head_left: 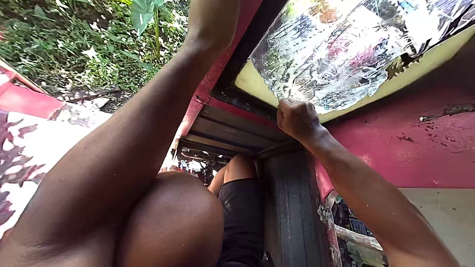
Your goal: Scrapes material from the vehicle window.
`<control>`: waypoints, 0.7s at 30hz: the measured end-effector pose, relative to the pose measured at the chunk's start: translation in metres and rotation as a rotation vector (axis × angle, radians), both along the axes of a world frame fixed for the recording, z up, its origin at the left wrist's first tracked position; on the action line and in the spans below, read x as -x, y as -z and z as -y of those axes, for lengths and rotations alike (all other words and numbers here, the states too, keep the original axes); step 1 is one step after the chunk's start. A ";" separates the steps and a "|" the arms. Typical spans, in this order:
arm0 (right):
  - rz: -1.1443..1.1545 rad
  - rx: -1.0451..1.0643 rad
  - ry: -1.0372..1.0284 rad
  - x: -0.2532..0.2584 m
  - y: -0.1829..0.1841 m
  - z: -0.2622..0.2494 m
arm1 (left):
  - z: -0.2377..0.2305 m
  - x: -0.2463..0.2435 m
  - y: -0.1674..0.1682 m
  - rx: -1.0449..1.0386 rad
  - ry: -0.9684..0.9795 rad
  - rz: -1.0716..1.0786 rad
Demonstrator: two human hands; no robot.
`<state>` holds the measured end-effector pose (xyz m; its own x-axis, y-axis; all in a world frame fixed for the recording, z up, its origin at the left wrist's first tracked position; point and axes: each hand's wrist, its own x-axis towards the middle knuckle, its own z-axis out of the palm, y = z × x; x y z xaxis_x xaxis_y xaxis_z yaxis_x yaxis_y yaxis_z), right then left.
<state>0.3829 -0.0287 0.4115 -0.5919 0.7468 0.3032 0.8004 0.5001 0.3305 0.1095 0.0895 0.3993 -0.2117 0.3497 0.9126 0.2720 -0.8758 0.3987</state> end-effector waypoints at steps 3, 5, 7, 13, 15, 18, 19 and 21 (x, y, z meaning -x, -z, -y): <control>0.049 0.007 0.047 0.004 -0.008 0.003 | 0.084 -0.001 -0.056 0.719 0.110 0.126; 0.075 0.017 0.044 0.005 -0.010 0.002 | 0.077 0.003 -0.049 0.647 0.157 0.194; 0.050 0.048 0.079 0.007 -0.010 0.007 | 0.066 0.007 -0.039 0.550 0.176 0.161; -0.379 0.149 0.082 -0.002 -0.034 0.020 | 0.072 0.007 -0.030 0.572 0.187 0.229; -0.651 0.082 0.012 -0.005 -0.047 0.023 | 0.073 0.004 -0.035 0.572 0.230 0.301; -0.872 -0.048 -0.068 0.001 -0.066 0.024 | 0.082 -0.001 -0.046 0.582 0.294 0.352; -0.898 -0.075 -0.087 0.006 -0.073 0.024 | 0.083 -0.001 -0.046 0.587 0.282 0.356; -0.943 -0.104 -0.157 0.018 -0.085 0.023 | 0.080 0.003 -0.042 0.572 0.154 0.295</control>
<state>0.3654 -0.0512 0.4965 -0.1621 0.6219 0.7661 0.6861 0.6291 -0.3655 0.1067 0.0094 0.4416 -0.3335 0.8083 0.4851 -0.0316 -0.5239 0.8512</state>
